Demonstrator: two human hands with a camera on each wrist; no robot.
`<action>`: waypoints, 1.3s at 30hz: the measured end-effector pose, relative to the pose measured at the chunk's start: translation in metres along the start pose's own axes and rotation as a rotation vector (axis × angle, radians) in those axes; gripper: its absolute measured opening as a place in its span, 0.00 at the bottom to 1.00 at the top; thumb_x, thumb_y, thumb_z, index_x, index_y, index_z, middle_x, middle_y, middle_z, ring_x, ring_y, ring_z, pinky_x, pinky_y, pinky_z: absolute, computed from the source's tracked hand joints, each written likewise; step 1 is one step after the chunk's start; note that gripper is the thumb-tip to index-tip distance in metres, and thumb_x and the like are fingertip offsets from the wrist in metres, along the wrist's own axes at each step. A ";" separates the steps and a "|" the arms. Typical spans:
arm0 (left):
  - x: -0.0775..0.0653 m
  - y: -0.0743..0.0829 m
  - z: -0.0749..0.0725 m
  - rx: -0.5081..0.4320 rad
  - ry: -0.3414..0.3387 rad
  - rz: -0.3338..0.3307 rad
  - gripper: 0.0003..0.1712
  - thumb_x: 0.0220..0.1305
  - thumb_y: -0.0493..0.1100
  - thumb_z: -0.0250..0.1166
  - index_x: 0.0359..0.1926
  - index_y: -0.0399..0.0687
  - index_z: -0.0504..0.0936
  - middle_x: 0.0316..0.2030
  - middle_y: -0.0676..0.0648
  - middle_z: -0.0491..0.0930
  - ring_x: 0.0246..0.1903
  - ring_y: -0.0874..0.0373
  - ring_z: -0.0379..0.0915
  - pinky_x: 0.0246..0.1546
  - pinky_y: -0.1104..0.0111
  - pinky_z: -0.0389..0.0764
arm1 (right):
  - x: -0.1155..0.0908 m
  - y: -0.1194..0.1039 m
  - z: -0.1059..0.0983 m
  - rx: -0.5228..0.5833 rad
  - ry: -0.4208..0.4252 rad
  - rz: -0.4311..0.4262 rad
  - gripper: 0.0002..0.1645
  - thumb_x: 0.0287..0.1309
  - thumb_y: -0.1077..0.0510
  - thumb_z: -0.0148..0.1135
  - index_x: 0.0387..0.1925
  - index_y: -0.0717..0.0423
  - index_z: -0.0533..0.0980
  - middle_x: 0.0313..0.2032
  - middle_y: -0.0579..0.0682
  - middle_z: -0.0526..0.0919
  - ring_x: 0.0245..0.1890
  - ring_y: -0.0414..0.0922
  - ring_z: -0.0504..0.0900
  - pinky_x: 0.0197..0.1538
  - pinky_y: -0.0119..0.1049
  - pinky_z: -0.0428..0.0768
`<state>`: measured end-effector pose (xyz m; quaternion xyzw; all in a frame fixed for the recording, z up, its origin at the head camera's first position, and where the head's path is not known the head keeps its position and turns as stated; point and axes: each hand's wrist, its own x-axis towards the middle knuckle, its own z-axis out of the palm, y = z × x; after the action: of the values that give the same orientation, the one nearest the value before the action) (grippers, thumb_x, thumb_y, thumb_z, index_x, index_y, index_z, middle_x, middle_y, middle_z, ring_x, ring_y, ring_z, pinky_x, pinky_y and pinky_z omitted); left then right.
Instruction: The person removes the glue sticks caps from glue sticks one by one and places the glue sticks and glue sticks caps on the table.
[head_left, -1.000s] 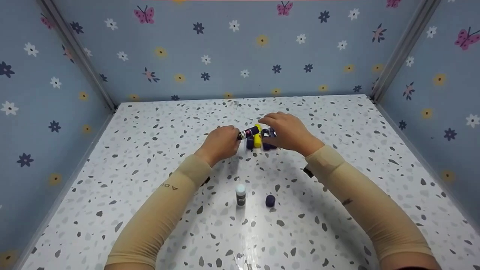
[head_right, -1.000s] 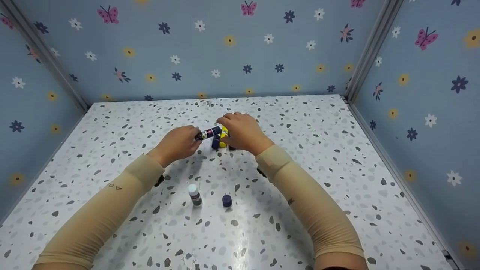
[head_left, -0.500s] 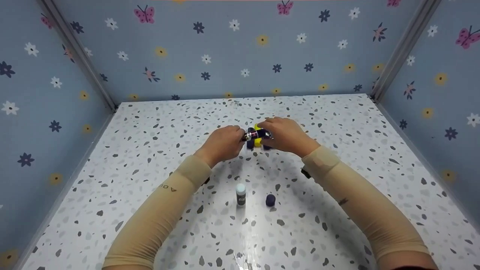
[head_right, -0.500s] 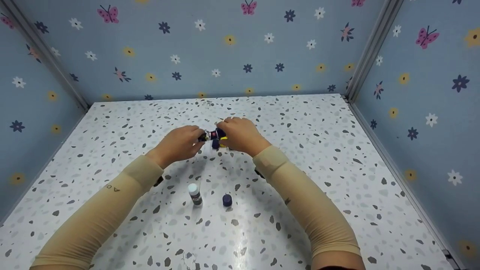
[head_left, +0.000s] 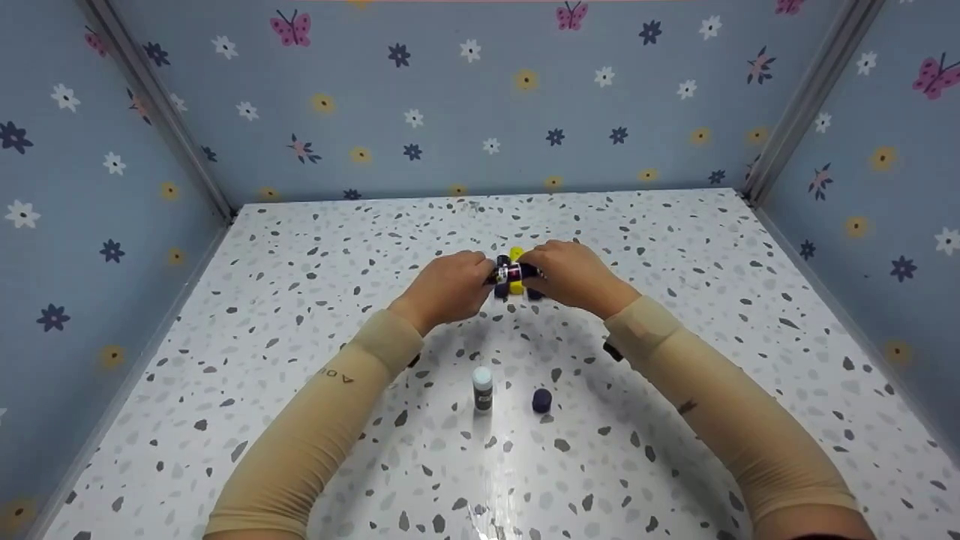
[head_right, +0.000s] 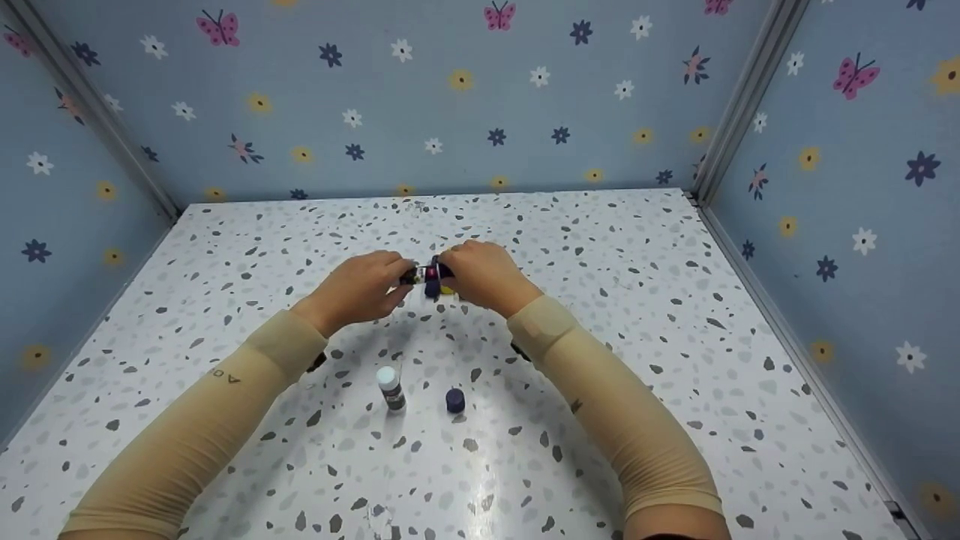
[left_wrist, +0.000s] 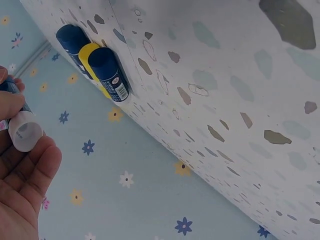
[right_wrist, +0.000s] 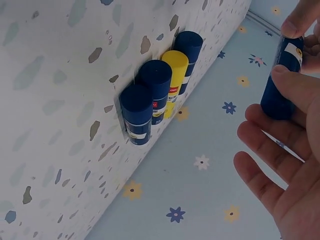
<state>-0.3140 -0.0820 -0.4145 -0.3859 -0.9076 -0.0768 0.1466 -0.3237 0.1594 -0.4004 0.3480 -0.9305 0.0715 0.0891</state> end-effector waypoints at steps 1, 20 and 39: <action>0.000 0.000 0.000 -0.001 -0.001 0.000 0.10 0.79 0.41 0.63 0.49 0.37 0.85 0.40 0.43 0.86 0.39 0.49 0.84 0.48 0.58 0.89 | 0.000 0.000 0.000 0.002 0.004 -0.003 0.15 0.70 0.57 0.74 0.54 0.58 0.87 0.47 0.56 0.92 0.48 0.56 0.90 0.53 0.53 0.88; 0.013 0.006 0.002 0.060 -0.056 -0.077 0.21 0.76 0.52 0.69 0.56 0.40 0.81 0.46 0.42 0.86 0.43 0.47 0.84 0.47 0.54 0.88 | -0.003 -0.008 0.001 0.058 0.037 -0.003 0.17 0.72 0.56 0.72 0.56 0.61 0.85 0.47 0.58 0.91 0.48 0.55 0.89 0.54 0.52 0.87; 0.018 0.013 0.014 0.122 0.050 -0.135 0.18 0.70 0.52 0.75 0.42 0.40 0.84 0.33 0.42 0.89 0.31 0.46 0.88 0.33 0.52 0.89 | -0.006 -0.025 0.000 0.199 0.083 -0.056 0.13 0.73 0.57 0.71 0.51 0.61 0.85 0.44 0.58 0.90 0.46 0.55 0.88 0.53 0.51 0.86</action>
<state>-0.3192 -0.0568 -0.4213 -0.3121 -0.9306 -0.0406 0.1871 -0.3033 0.1446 -0.3997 0.3779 -0.9042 0.1755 0.0943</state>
